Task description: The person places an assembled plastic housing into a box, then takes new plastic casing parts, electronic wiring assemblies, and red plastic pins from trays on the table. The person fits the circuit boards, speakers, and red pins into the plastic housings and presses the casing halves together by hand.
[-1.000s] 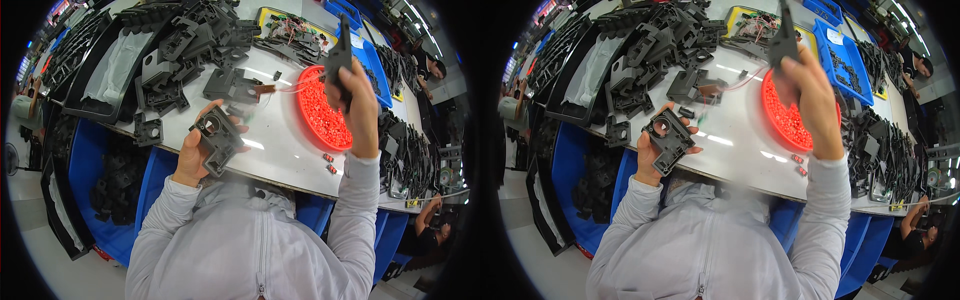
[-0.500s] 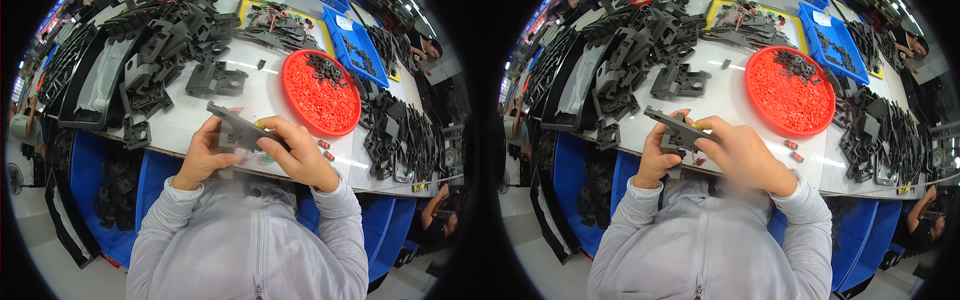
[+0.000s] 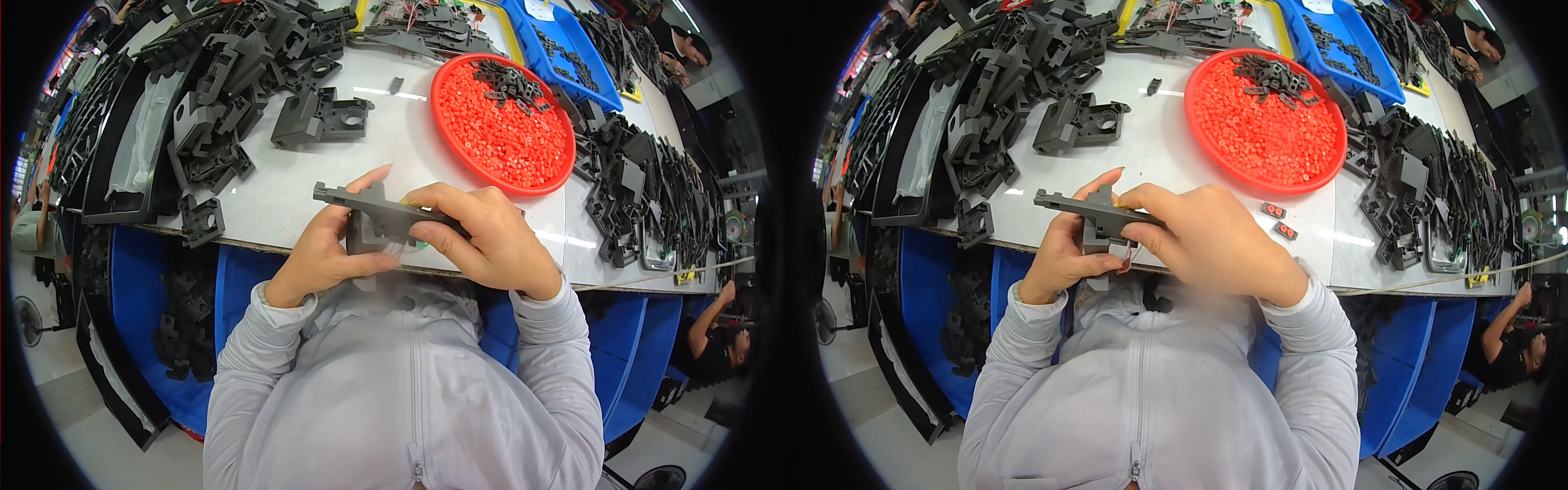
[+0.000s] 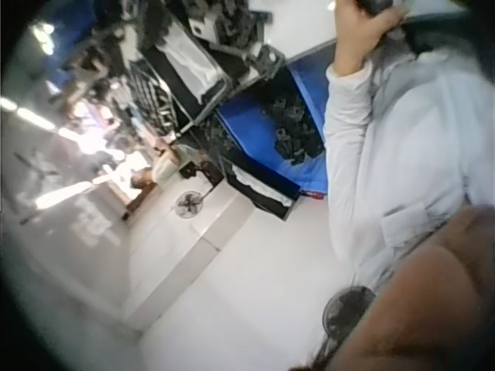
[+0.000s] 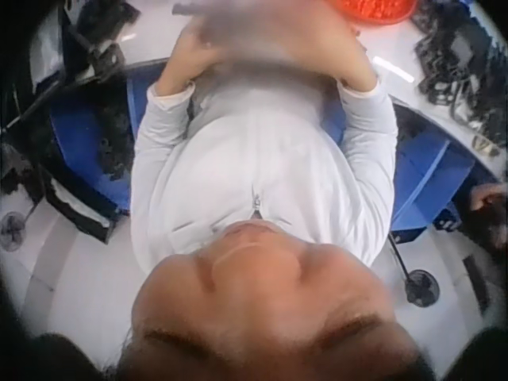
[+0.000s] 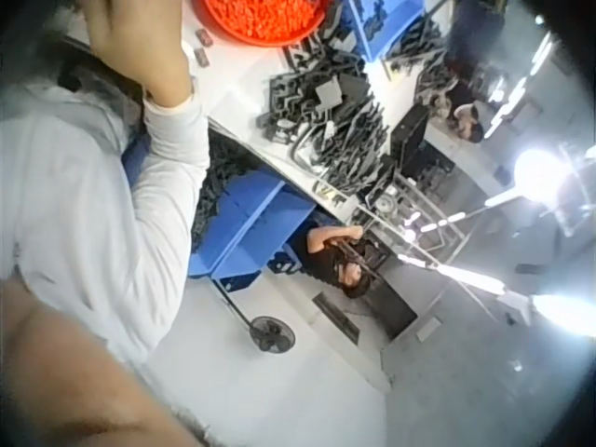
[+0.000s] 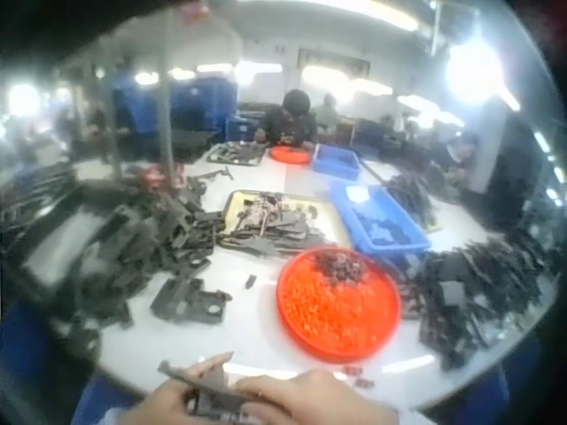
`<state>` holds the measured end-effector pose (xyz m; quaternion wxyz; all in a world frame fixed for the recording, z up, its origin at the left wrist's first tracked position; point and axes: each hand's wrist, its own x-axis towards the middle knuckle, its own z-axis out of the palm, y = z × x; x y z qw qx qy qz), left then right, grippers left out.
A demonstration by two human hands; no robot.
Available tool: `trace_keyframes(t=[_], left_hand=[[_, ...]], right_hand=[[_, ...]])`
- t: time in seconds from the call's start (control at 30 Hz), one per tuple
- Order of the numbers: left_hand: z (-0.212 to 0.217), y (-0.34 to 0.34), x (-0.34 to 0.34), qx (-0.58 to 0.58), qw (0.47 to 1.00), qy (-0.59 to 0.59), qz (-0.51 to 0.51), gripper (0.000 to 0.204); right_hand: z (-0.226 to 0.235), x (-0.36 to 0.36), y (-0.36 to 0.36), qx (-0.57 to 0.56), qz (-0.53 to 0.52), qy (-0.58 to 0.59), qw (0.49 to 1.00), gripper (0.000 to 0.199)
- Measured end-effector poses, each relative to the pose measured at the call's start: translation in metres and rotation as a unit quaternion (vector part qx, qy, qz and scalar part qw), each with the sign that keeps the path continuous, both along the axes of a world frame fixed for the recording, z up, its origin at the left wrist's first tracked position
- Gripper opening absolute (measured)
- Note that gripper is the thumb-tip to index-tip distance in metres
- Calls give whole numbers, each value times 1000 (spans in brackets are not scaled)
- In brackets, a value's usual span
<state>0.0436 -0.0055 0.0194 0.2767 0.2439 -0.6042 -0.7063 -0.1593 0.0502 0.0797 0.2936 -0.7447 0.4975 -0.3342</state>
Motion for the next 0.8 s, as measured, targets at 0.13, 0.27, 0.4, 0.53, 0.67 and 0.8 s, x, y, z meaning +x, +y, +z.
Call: trace_keyframes(t=[0.13,0.27,0.4,0.53,0.67,0.8], left_hand=[[-2,1,-1,-8,999,-5,-32,89],[-1,0,1,37,998,1,-58,89],[8,-1,3,73,988,1,-133,81],[15,7,3,63,989,-29,-130,80],[10,-3,2,-118,983,-92,-108,67],[2,-5,1,-179,969,-112,-131,88]], right_hand=[[1,-3,0,4,19,20,1000,21],[-10,2,3,-43,-4,-30,999,22],[-7,0,6,-52,8,80,995,23],[-2,-5,5,18,59,18,998,20],[-5,-3,7,26,28,-23,999,20],[-12,0,12,13,-35,-15,999,25]])
